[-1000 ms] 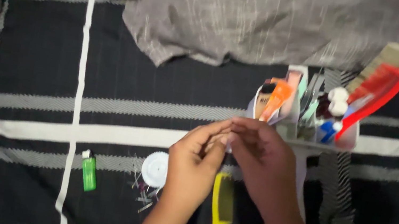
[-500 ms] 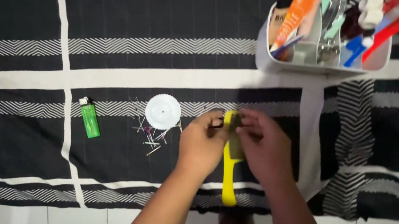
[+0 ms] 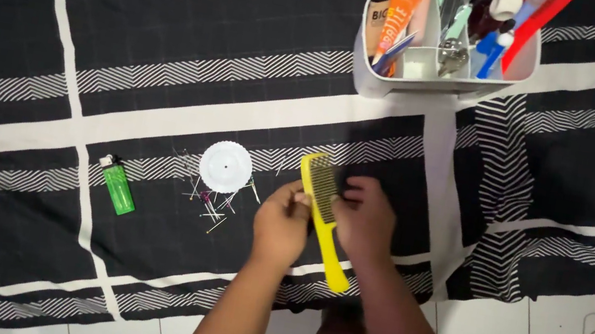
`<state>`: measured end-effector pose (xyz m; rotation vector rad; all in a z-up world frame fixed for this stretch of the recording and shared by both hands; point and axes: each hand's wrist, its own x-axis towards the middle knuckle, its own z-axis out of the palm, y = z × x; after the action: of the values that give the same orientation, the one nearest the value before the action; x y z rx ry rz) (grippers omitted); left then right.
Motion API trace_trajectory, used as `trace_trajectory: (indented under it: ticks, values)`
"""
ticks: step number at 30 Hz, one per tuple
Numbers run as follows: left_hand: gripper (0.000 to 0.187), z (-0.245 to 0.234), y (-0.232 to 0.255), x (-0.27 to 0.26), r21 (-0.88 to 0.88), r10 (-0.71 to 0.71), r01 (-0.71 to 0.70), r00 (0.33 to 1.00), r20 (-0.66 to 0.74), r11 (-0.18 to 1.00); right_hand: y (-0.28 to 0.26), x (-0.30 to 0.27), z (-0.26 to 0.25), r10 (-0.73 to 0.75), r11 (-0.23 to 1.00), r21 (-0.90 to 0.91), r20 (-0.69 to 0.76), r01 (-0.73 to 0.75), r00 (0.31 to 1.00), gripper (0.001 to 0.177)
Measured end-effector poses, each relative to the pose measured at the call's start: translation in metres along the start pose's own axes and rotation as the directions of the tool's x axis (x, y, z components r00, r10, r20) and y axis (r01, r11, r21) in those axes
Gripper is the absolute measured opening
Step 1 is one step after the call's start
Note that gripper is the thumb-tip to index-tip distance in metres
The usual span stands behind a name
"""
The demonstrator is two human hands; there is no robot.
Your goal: Organizing various personal care and craft items on a bed into a storage container.
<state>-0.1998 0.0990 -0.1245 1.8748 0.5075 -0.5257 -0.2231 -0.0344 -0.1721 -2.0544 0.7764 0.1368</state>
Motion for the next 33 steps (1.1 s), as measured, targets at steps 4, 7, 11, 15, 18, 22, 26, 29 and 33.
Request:
trace_trajectory:
  ticks: [4,7,11,15,18,22,26,29,33]
  values:
    - [0.028,0.008,-0.045,0.025,-0.214,-0.022,0.034,0.998,0.057,0.976,-0.002,-0.001,0.018,0.027,0.996,0.081,0.065,-0.032,0.998,0.034]
    - [0.025,0.007,-0.049,0.032,-0.431,-0.065,0.127,0.986,0.155,0.893,-0.007,0.0,0.023,-0.026,0.984,0.179,0.124,0.004,0.992,0.028]
    - [0.023,-0.005,-0.01,0.033,-0.432,-0.089,0.13,0.99,0.113,0.893,-0.04,0.007,0.005,-0.033,0.94,0.336,0.249,-0.054,0.968,0.023]
    - [0.022,-0.014,0.031,0.027,-0.439,0.033,0.025,0.992,0.122,0.898,-0.063,0.013,-0.015,0.003,0.858,0.492,0.281,-0.147,0.96,0.016]
    - [0.024,-0.011,0.052,0.026,-0.42,0.159,-0.094,0.98,0.123,0.903,-0.077,0.014,-0.036,-0.023,0.841,0.53,0.241,-0.111,0.97,0.017]
    - [0.025,-0.006,0.095,0.015,-0.353,0.251,-0.205,0.964,0.09,0.913,-0.098,0.02,-0.068,-0.092,0.763,0.644,0.194,-0.056,0.977,0.022]
    - [0.025,0.001,0.136,0.006,-0.535,0.33,-0.212,0.934,0.135,0.818,-0.129,0.023,-0.109,-0.134,0.801,0.599,0.144,0.022,0.98,0.02]
    - [0.023,0.007,0.168,0.002,-0.546,0.384,-0.262,0.916,0.12,0.796,-0.154,0.032,-0.138,-0.203,0.768,0.634,0.105,0.092,0.974,0.018]
    - [0.023,0.004,0.226,-0.012,-0.361,0.427,-0.372,0.901,0.082,0.855,-0.184,0.043,-0.181,-0.22,0.757,0.643,0.082,0.118,0.972,0.017]
